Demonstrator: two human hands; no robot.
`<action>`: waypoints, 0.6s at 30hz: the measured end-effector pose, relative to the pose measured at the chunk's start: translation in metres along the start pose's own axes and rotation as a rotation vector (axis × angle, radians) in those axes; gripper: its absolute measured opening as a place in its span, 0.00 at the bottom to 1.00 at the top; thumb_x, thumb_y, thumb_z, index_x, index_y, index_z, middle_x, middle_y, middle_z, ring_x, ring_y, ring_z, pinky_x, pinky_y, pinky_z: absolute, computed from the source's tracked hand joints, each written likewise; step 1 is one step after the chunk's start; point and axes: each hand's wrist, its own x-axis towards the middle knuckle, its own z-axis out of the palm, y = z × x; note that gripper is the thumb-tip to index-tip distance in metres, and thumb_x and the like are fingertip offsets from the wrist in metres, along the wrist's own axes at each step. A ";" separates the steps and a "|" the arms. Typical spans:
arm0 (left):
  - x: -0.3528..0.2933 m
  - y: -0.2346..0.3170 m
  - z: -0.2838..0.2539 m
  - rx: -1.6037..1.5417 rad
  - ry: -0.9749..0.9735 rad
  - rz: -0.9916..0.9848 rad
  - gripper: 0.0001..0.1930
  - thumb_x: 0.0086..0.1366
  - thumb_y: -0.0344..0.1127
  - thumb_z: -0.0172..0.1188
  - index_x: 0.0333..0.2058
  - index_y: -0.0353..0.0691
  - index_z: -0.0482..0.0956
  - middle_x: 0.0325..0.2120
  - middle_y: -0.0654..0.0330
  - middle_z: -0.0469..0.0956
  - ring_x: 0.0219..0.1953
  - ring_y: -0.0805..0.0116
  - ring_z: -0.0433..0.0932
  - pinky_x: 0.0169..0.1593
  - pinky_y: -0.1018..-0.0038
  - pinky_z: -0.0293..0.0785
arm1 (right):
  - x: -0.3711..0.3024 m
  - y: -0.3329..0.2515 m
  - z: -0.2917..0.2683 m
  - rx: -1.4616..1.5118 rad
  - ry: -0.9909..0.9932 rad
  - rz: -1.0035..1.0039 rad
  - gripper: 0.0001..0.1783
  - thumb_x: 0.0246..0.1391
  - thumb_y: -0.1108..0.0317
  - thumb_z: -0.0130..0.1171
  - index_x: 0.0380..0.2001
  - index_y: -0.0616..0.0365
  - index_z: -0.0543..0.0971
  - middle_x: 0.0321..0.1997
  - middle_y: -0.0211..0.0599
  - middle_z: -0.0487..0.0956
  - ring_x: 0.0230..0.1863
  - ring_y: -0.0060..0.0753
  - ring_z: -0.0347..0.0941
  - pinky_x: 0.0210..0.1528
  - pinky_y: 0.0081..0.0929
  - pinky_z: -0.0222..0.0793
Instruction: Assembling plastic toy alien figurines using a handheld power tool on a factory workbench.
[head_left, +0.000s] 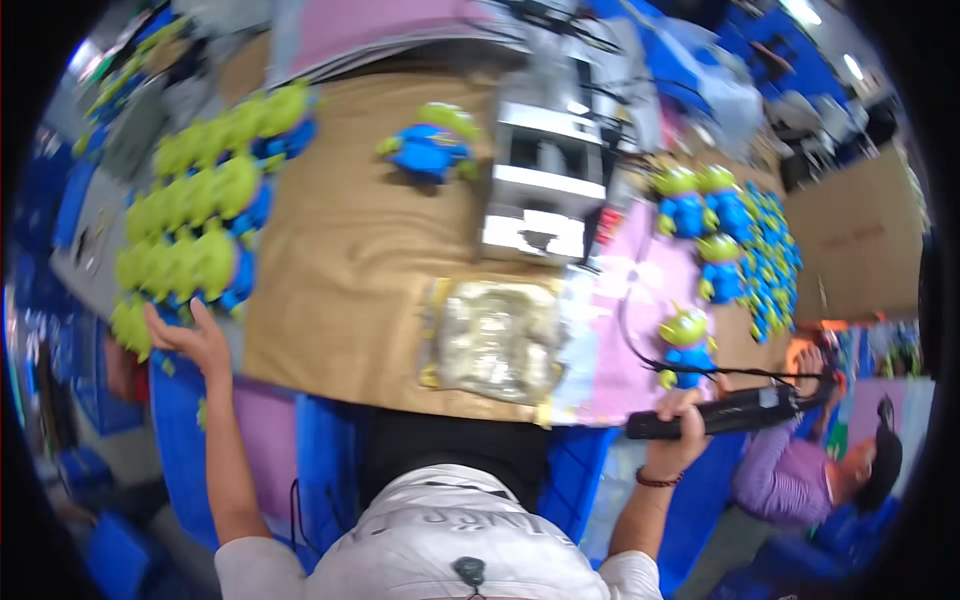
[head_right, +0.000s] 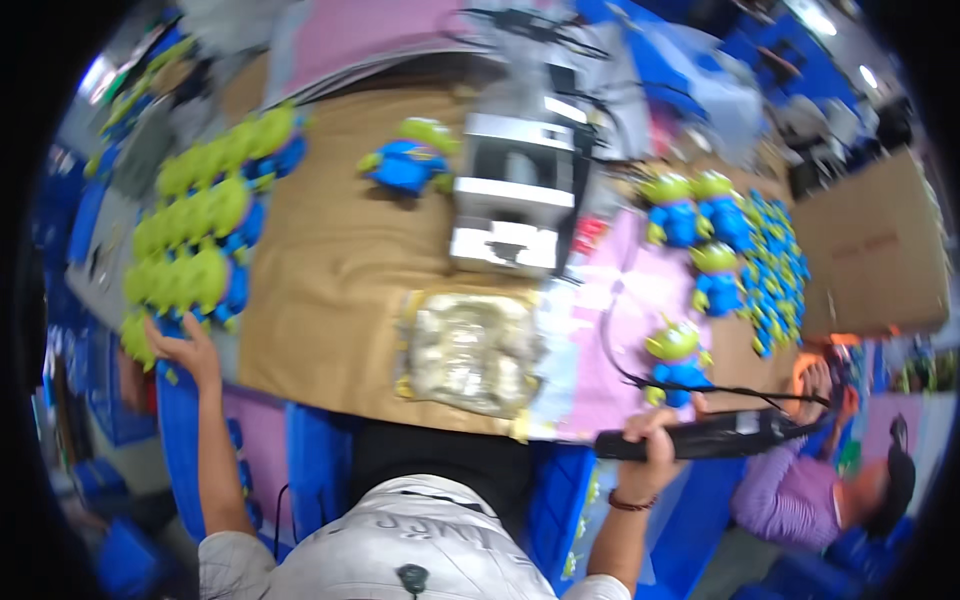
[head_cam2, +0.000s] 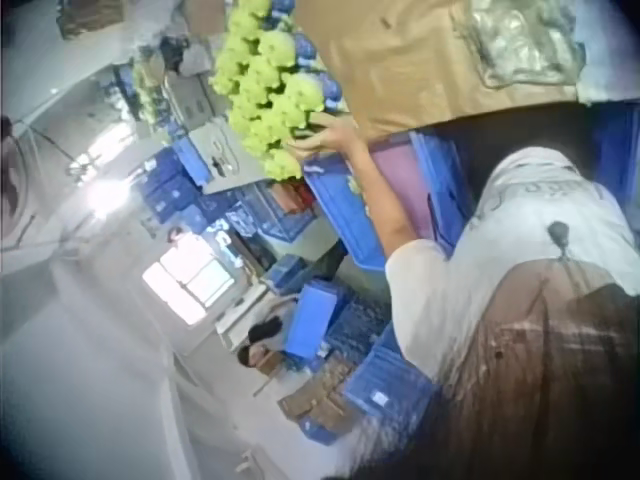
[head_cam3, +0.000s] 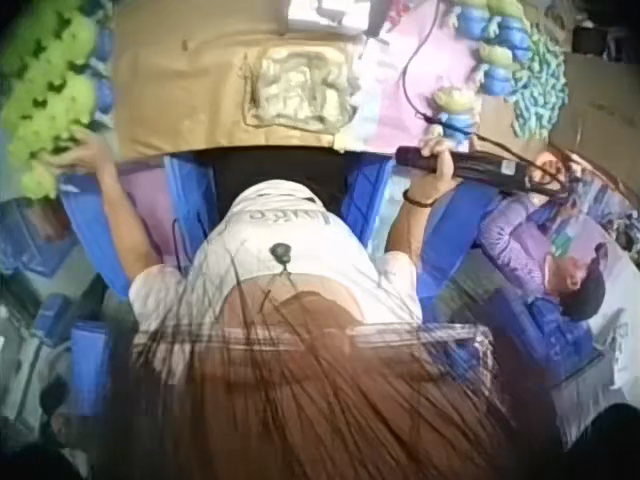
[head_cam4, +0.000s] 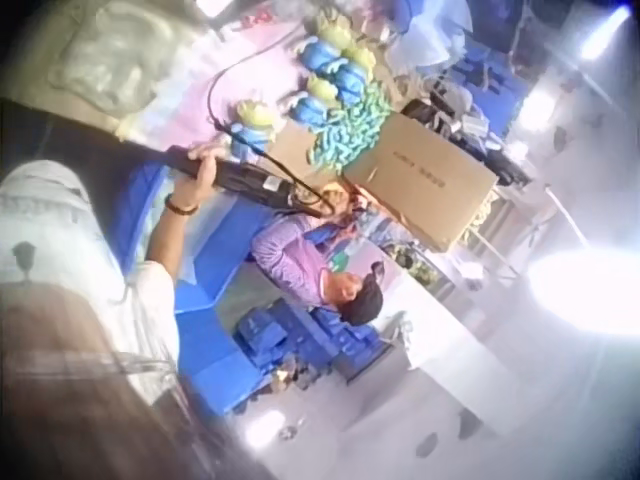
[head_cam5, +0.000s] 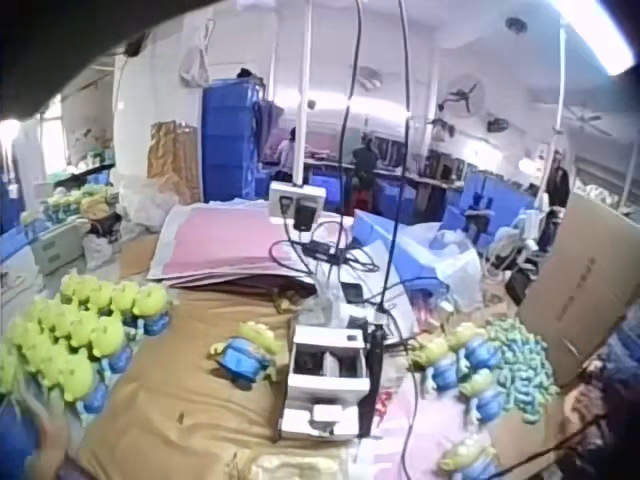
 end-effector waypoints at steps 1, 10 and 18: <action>0.006 0.061 0.004 -0.214 0.029 0.096 0.36 0.62 0.34 0.63 0.65 0.32 0.55 0.61 0.38 0.58 0.65 0.40 0.54 0.66 0.51 0.55 | -0.004 0.002 -0.006 0.020 0.000 0.005 0.38 0.57 0.75 0.54 0.68 0.54 0.53 0.28 0.32 0.68 0.27 0.24 0.66 0.35 0.29 0.69; -0.057 0.582 0.041 -1.575 -0.680 0.943 0.12 0.53 0.30 0.62 0.38 0.41 0.79 0.37 0.55 0.78 0.45 0.53 0.77 0.48 0.57 0.73 | -0.046 0.020 -0.066 0.212 0.164 0.117 0.41 0.54 0.71 0.63 0.67 0.51 0.53 0.28 0.38 0.73 0.26 0.33 0.73 0.37 0.37 0.74; -0.255 0.741 -0.033 -0.750 -1.059 1.687 0.16 0.66 0.39 0.54 0.51 0.62 0.78 0.52 0.56 0.74 0.61 0.53 0.68 0.60 0.37 0.57 | -0.071 0.009 -0.077 0.254 0.141 0.124 0.42 0.55 0.71 0.64 0.66 0.46 0.52 0.25 0.37 0.72 0.25 0.35 0.72 0.36 0.40 0.73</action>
